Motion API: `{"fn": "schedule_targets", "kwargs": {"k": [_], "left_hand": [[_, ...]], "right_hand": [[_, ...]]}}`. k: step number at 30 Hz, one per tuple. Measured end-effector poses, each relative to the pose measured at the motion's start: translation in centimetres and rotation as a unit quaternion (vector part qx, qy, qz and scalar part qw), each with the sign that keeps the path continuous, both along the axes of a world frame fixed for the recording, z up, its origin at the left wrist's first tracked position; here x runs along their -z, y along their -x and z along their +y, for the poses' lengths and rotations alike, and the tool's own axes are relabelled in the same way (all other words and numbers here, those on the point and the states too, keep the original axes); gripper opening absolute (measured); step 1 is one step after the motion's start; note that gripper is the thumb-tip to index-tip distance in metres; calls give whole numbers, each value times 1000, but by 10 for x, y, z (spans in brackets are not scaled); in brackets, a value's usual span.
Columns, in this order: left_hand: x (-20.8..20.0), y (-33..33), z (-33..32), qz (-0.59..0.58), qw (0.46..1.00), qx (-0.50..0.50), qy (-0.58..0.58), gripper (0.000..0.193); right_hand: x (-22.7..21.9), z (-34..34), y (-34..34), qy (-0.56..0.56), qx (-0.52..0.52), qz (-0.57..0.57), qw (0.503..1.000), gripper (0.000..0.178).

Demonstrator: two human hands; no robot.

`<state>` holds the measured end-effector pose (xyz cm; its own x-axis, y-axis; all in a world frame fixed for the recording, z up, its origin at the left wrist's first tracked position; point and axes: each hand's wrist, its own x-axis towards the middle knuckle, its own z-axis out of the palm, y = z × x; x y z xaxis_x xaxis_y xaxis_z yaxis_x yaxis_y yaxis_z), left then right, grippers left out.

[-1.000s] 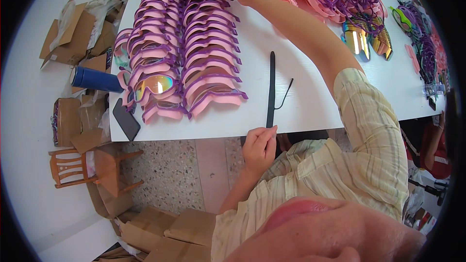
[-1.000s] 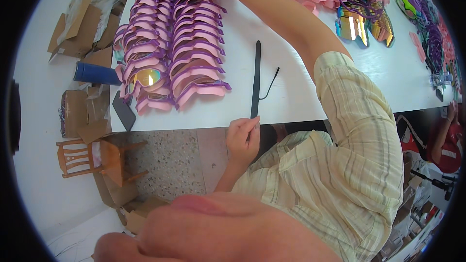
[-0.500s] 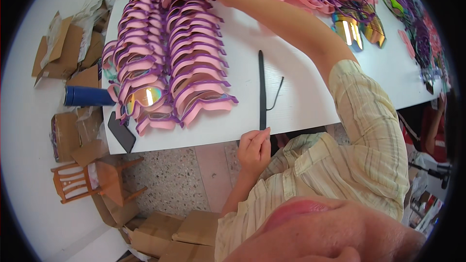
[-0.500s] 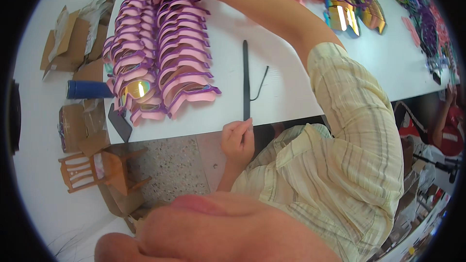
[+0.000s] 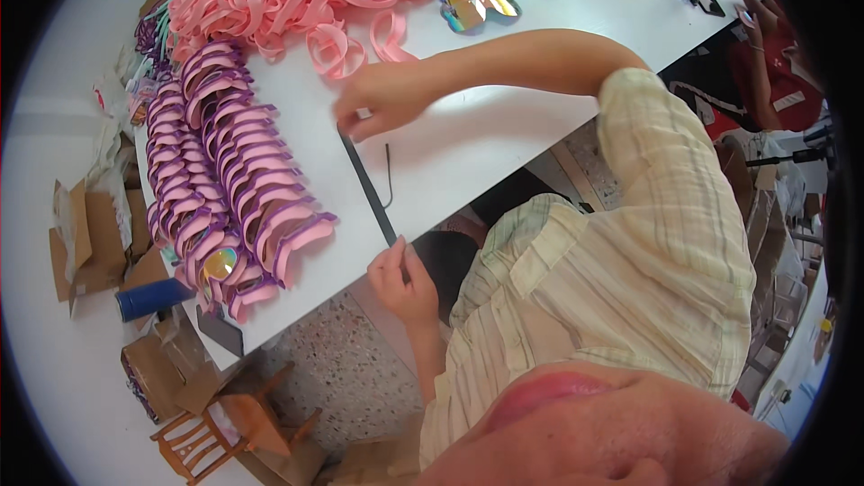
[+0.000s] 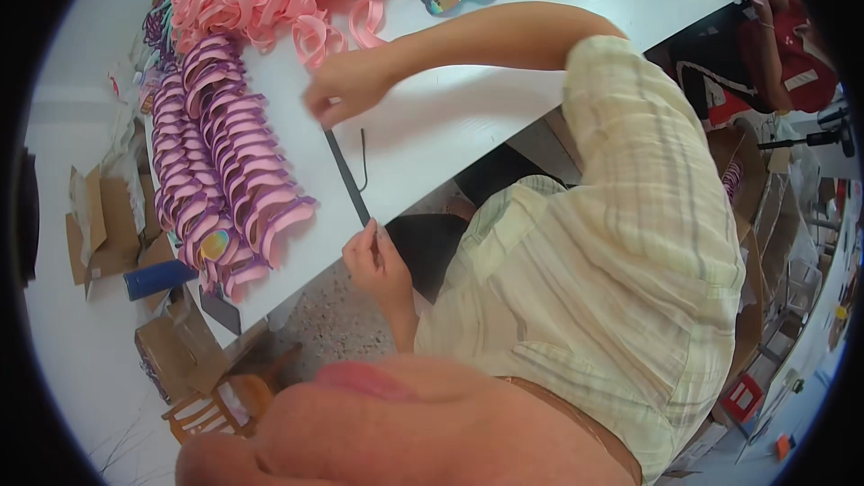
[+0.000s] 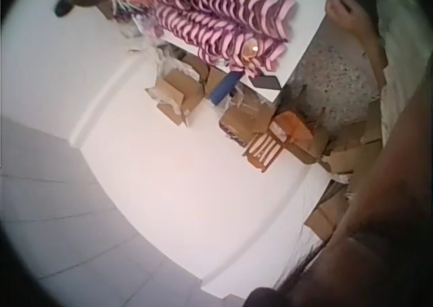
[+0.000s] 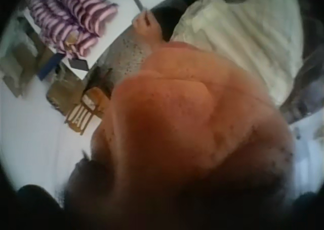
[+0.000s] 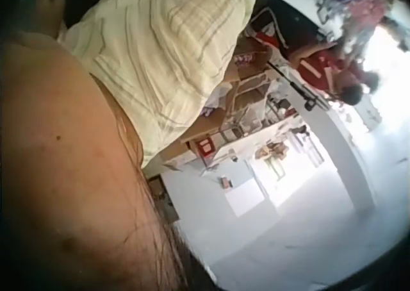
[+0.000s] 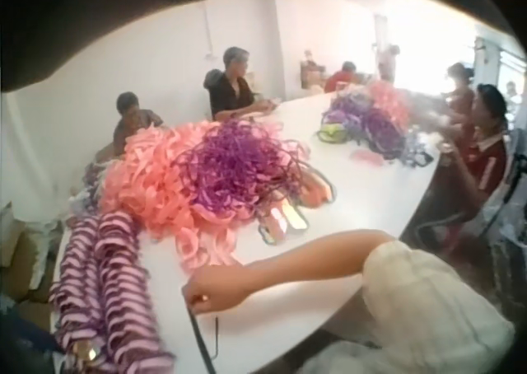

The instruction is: The person assembles swimming goggles by inserting lenses into goggle frames by hand and stacking the finished goggles on the table.

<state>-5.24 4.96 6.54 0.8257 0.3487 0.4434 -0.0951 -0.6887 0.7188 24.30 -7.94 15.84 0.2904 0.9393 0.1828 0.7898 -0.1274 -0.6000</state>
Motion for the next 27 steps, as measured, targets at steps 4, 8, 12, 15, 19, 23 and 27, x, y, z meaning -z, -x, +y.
{"fn": "schedule_targets", "kwargs": {"k": [4,8,12,15,19,23,27], "left_hand": [[-11,-4,-19,10,999,-7,35,23],[-34,-19,-54,42,989,99,99,20],[-50,-36,-83,63,966,195,156,20],[-56,-48,-94,153,945,218,192,29],[-55,-62,-101,226,872,212,378,49],[-59,-95,-110,159,766,158,602,73],[-59,-124,-120,127,629,120,758,52]], "right_hand": [[20,-68,-3,31,171,-173,969,12],[46,-72,-43,-57,303,-231,923,13],[63,-53,-85,-46,349,-201,914,31],[73,-63,-115,0,243,-191,951,25],[32,-72,-87,118,265,-150,945,19],[16,-108,-13,19,242,-140,960,21],[11,-153,69,9,237,-49,970,26]]}}
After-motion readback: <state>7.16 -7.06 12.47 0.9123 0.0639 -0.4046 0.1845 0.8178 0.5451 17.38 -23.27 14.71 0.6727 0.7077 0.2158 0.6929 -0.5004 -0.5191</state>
